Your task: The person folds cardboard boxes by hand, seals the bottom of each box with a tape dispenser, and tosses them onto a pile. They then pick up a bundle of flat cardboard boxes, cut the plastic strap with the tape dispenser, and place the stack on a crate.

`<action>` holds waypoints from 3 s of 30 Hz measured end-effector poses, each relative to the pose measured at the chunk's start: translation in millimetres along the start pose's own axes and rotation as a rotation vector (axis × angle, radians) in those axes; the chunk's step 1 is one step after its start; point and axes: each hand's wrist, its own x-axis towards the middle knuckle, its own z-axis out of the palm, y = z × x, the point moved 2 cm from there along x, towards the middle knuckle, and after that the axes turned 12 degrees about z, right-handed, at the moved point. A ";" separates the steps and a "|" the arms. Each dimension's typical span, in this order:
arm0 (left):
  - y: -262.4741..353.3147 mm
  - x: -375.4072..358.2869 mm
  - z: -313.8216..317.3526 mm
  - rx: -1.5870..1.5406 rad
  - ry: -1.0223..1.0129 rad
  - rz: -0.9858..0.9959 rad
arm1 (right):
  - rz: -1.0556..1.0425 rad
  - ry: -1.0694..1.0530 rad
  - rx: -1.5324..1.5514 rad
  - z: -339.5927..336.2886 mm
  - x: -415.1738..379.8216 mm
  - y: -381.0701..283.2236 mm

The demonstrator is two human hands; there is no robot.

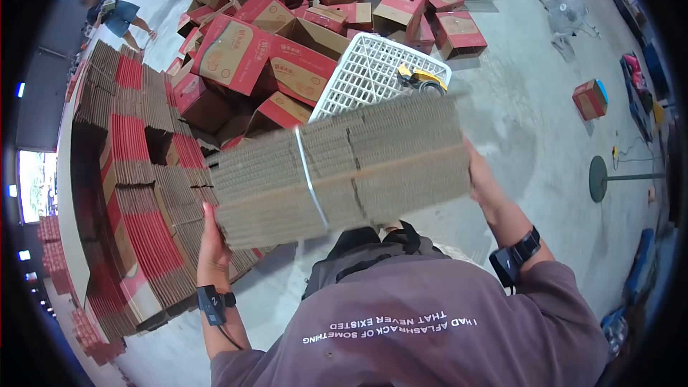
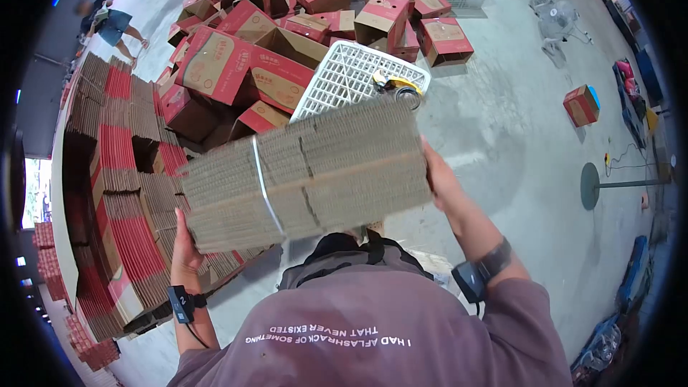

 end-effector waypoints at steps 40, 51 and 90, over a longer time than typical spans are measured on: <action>-58.1 172.9 -44.0 -0.488 0.359 0.322 | 0.470 -0.219 0.099 -107.5 267.9 -61.7; -105.6 221.7 -62.6 -0.303 -0.057 0.318 | -0.021 -0.179 0.645 -14.1 206.0 -36.6; -73.8 233.9 281.8 0.004 -0.155 -0.160 | -0.699 0.220 -1.306 -20.4 232.9 -124.8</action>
